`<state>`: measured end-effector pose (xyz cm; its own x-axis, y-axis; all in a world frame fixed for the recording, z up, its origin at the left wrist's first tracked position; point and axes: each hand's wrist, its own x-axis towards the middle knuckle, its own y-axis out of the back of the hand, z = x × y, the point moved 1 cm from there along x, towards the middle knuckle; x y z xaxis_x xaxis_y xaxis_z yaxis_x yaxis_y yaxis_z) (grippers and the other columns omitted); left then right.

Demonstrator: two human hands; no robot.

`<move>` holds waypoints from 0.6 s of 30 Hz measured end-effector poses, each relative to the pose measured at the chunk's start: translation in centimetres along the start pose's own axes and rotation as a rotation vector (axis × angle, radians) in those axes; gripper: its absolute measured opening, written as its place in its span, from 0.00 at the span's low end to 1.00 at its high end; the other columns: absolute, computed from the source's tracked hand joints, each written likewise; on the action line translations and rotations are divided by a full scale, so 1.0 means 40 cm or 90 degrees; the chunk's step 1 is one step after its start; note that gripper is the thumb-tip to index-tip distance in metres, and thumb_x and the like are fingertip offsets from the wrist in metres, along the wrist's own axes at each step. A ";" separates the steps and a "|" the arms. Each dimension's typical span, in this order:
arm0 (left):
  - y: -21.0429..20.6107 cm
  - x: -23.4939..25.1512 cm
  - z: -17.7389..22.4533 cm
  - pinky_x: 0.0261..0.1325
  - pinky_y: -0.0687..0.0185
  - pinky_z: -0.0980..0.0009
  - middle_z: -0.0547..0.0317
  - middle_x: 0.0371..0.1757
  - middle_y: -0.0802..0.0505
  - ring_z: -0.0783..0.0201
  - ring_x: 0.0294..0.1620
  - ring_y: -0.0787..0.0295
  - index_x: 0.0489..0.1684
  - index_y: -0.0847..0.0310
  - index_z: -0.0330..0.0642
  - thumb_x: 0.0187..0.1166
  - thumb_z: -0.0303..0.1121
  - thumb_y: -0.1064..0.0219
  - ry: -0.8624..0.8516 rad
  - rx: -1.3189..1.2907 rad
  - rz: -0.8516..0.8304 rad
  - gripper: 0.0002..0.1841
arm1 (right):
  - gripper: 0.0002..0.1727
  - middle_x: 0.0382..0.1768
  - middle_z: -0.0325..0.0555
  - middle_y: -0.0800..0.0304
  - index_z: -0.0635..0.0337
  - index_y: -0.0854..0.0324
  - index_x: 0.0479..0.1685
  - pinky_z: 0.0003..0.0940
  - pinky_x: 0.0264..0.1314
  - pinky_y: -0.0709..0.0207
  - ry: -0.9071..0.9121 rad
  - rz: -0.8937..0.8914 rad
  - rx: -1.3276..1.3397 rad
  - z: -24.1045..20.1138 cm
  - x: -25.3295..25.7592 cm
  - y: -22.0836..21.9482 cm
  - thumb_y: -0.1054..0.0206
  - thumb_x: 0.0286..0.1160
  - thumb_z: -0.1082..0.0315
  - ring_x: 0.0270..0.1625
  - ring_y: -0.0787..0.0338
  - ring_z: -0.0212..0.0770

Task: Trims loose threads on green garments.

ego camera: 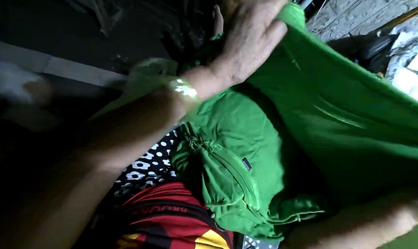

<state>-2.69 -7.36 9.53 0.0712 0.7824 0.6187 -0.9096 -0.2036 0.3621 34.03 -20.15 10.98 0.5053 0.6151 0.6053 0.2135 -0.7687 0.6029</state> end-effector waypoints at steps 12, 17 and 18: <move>-0.096 -0.295 -0.115 0.89 0.61 0.31 0.38 0.93 0.40 0.37 0.95 0.54 0.84 0.26 0.54 0.83 0.35 0.34 0.047 0.163 -0.221 0.27 | 0.21 0.66 0.79 0.19 0.76 0.21 0.68 0.65 0.77 0.34 0.065 -0.286 -0.217 -0.028 -0.052 -0.160 0.45 0.82 0.73 0.73 0.20 0.72; -0.026 -0.451 -0.160 0.72 0.19 0.58 0.37 0.65 0.12 0.48 0.66 0.13 0.43 0.09 0.32 0.79 0.24 0.36 0.091 0.012 -0.037 0.08 | 0.21 0.64 0.83 0.20 0.81 0.20 0.64 0.63 0.76 0.32 0.091 -0.281 -0.217 -0.082 -0.045 -0.117 0.44 0.81 0.73 0.71 0.20 0.74; -0.007 -0.464 -0.174 0.69 0.17 0.58 0.35 0.62 0.12 0.48 0.63 0.12 0.42 0.10 0.29 0.79 0.22 0.36 0.153 0.007 -0.011 0.08 | 0.21 0.66 0.83 0.21 0.81 0.22 0.66 0.62 0.77 0.32 0.096 -0.258 -0.231 -0.102 -0.041 -0.109 0.44 0.81 0.73 0.73 0.21 0.75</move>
<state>-6.62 -17.73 -6.89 -0.0146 0.9033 0.4288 -0.9046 -0.1946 0.3792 28.87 -17.11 9.48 0.3127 0.8871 0.3394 0.0510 -0.3725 0.9266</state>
